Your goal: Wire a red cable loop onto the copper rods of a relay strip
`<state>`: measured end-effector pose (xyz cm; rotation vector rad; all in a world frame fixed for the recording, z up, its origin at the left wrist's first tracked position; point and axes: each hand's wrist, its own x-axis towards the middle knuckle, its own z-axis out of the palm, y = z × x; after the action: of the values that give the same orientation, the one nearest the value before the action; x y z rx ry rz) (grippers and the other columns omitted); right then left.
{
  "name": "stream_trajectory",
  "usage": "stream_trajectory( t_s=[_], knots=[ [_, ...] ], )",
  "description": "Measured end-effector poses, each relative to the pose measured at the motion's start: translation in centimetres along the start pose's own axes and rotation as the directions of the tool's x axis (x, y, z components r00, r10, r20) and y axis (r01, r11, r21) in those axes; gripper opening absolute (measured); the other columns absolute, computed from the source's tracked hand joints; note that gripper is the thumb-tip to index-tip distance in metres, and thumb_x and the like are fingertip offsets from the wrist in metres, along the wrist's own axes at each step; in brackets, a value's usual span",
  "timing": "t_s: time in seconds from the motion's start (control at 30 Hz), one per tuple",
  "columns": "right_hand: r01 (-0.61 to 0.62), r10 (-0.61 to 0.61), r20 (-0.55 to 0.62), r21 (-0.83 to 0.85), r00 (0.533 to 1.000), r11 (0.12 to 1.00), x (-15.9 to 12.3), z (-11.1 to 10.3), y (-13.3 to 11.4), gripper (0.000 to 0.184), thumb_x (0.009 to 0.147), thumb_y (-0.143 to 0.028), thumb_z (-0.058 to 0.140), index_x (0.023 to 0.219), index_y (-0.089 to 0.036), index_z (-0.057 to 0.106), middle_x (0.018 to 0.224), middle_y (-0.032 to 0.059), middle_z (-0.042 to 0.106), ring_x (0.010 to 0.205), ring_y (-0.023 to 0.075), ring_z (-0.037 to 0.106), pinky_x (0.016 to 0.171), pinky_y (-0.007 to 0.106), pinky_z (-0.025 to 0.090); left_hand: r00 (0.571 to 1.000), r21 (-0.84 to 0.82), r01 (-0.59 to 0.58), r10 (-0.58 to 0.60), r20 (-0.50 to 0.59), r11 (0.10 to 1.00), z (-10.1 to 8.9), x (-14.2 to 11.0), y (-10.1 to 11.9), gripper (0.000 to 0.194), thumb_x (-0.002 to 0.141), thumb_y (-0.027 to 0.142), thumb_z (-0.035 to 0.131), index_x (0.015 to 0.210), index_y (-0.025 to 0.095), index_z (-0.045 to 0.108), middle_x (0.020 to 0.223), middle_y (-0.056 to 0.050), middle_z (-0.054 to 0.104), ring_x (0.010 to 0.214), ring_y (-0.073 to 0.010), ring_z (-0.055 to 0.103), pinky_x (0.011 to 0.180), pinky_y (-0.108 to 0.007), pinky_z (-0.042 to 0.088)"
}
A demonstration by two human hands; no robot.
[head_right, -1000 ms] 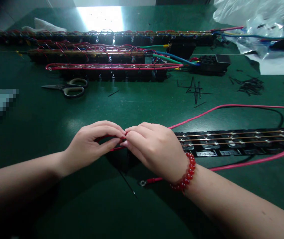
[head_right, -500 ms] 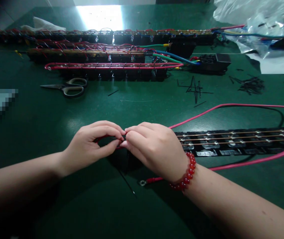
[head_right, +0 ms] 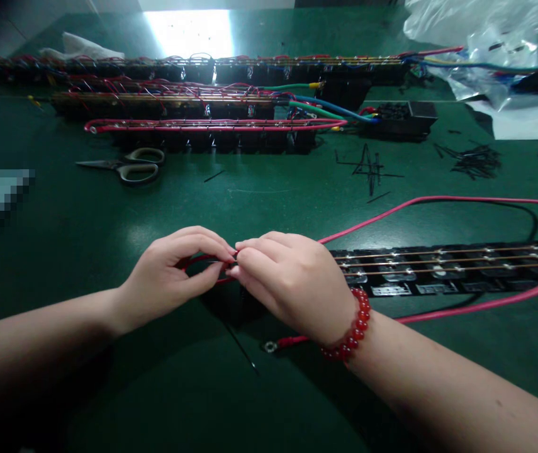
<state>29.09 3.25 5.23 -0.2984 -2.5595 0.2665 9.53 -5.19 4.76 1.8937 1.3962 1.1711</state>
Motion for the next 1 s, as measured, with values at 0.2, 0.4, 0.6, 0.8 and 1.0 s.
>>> stream_trajectory(
  t_s=[0.2, 0.4, 0.6, 0.8, 1.0],
  knots=[
    [0.15, -0.173, -0.087, -0.225, 0.981, 0.963, -0.1, -0.5, -0.8, 0.01, 0.091, -0.014, 0.061, 0.099, -0.016, 0.066, 0.11, 0.008, 0.074, 0.098, 0.0227, 0.065, 0.086, 0.04, 0.051, 1.0, 0.035, 0.0, -0.001, 0.016, 0.999, -0.1, -0.1, 0.2, 0.009, 0.085, 0.01, 0.064, 0.09, 0.016, 0.068, 0.091, -0.002, 0.07, 0.087, -0.0103, 0.064, 0.081, -0.019, 0.05],
    [0.17, -0.195, -0.072, -0.257, 0.978, 0.951, 0.0, -0.7, -1.1, 0.011, 0.092, -0.013, 0.058, 0.097, -0.013, 0.067, 0.097, 0.0077, 0.075, 0.091, 0.0225, 0.063, 0.083, 0.04, 0.05, 1.0, 0.062, -0.009, 0.008, 0.018, 0.998, -0.1, -0.1, 0.4, 0.011, 0.086, 0.009, 0.062, 0.091, 0.015, 0.069, 0.091, -0.003, 0.071, 0.087, -0.0098, 0.065, 0.081, -0.018, 0.05],
    [0.148, -0.166, -0.054, -0.249, 0.985, 0.957, 0.1, -0.4, -1.0, 0.014, 0.093, -0.013, 0.053, 0.092, -0.013, 0.066, 0.087, 0.0075, 0.072, 0.086, 0.0214, 0.06, 0.081, 0.038, 0.048, 0.999, 0.063, -0.025, 0.024, 0.026, 0.998, -0.1, 0.0, 0.4, 0.01, 0.085, 0.01, 0.063, 0.091, 0.016, 0.069, 0.091, -0.002, 0.071, 0.087, -0.0103, 0.065, 0.081, -0.019, 0.051],
    [0.126, -0.139, -0.038, -0.236, 0.99, 0.963, 0.2, -0.3, -1.0, 0.02, 0.094, -0.012, 0.046, 0.089, -0.014, 0.065, 0.085, 0.0075, 0.069, 0.084, 0.0208, 0.058, 0.081, 0.038, 0.046, 0.998, 0.056, -0.026, 0.024, 0.051, 0.998, -0.2, -0.1, 0.4, 0.013, 0.084, 0.008, 0.063, 0.092, 0.016, 0.068, 0.092, -0.001, 0.071, 0.088, -0.0097, 0.064, 0.082, -0.018, 0.05],
    [0.13, -0.144, -0.049, -0.226, 0.988, 0.965, 0.3, -0.1, -0.9, 0.02, 0.094, -0.011, 0.045, 0.087, -0.014, 0.063, 0.082, 0.0074, 0.068, 0.08, 0.021, 0.057, 0.079, 0.038, 0.046, 0.999, 0.042, 0.04, -0.041, 0.033, 0.998, 0.1, -0.1, 0.3, 0.011, 0.084, 0.009, 0.063, 0.09, 0.017, 0.068, 0.094, -0.002, 0.07, 0.091, -0.0112, 0.064, 0.084, -0.021, 0.051]
  ],
)
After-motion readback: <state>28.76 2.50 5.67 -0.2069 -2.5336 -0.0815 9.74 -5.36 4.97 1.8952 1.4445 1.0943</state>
